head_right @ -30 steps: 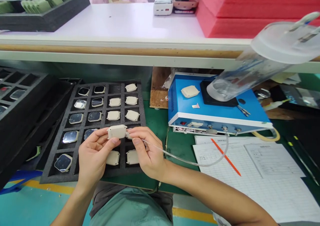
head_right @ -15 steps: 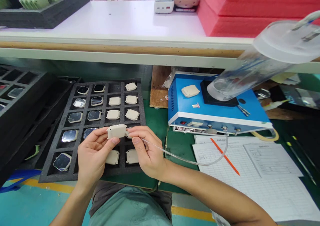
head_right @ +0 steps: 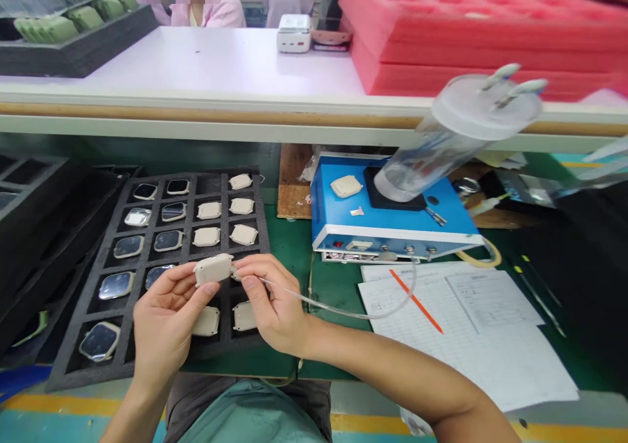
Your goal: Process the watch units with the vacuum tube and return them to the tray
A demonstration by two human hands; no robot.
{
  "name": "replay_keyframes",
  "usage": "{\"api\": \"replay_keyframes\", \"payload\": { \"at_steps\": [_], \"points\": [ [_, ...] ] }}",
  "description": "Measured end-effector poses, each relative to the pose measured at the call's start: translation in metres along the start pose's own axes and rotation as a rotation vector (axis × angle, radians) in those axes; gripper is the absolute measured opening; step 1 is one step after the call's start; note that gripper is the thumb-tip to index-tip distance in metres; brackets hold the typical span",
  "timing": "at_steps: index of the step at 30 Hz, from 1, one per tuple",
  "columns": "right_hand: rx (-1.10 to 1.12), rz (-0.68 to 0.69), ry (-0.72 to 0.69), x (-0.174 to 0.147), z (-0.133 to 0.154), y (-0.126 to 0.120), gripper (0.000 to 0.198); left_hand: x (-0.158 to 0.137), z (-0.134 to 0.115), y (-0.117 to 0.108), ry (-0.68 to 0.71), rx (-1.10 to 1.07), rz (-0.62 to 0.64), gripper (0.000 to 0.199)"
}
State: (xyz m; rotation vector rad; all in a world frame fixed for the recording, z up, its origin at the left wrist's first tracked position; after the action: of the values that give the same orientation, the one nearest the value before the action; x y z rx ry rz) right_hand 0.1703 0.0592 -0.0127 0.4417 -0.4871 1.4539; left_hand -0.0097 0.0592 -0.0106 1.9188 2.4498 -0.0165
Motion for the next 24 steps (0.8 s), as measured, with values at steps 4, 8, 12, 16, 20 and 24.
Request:
{"api": "replay_keyframes", "payload": {
  "at_steps": [4,8,12,16,20,24],
  "points": [
    [0.018,-0.01,-0.03,0.0048,0.0009,0.0001,0.017,0.003,0.0056,-0.0038,0.004,-0.012,-0.029,0.041],
    [0.031,-0.02,-0.036,0.0074,-0.0002,0.0001,0.015,0.0066,0.0099,-0.0055,-0.002,-0.029,-0.048,0.042],
    [0.032,-0.032,-0.032,0.0075,-0.0012,0.0004,0.016,0.0079,0.0087,-0.0054,-0.004,-0.037,-0.051,0.042],
    [0.038,-0.027,-0.016,0.0072,-0.0029,0.001,0.018,0.0076,0.0087,-0.0061,0.003,-0.011,-0.047,0.042],
    [0.031,-0.02,-0.007,0.0072,-0.0035,0.001,0.019,0.0076,0.0104,-0.0077,0.023,0.036,-0.041,0.043],
    [0.028,-0.021,-0.004,0.0074,-0.0033,0.0009,0.019,0.0079,0.0107,-0.0076,0.021,0.037,-0.034,0.043]
  ]
}}
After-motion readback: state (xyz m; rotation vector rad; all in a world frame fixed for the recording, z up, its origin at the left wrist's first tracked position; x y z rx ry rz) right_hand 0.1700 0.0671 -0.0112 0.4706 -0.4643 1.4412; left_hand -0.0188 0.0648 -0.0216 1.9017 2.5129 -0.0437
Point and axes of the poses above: each hand's wrist, its own x-axis towards the middle knuckle, its own y-axis out of the palm, z = x × y, the point moved 6 cm from there along x, towards the middle knuckle, and after that the axes turned 2 degrees about x, right-handed, at the moved point
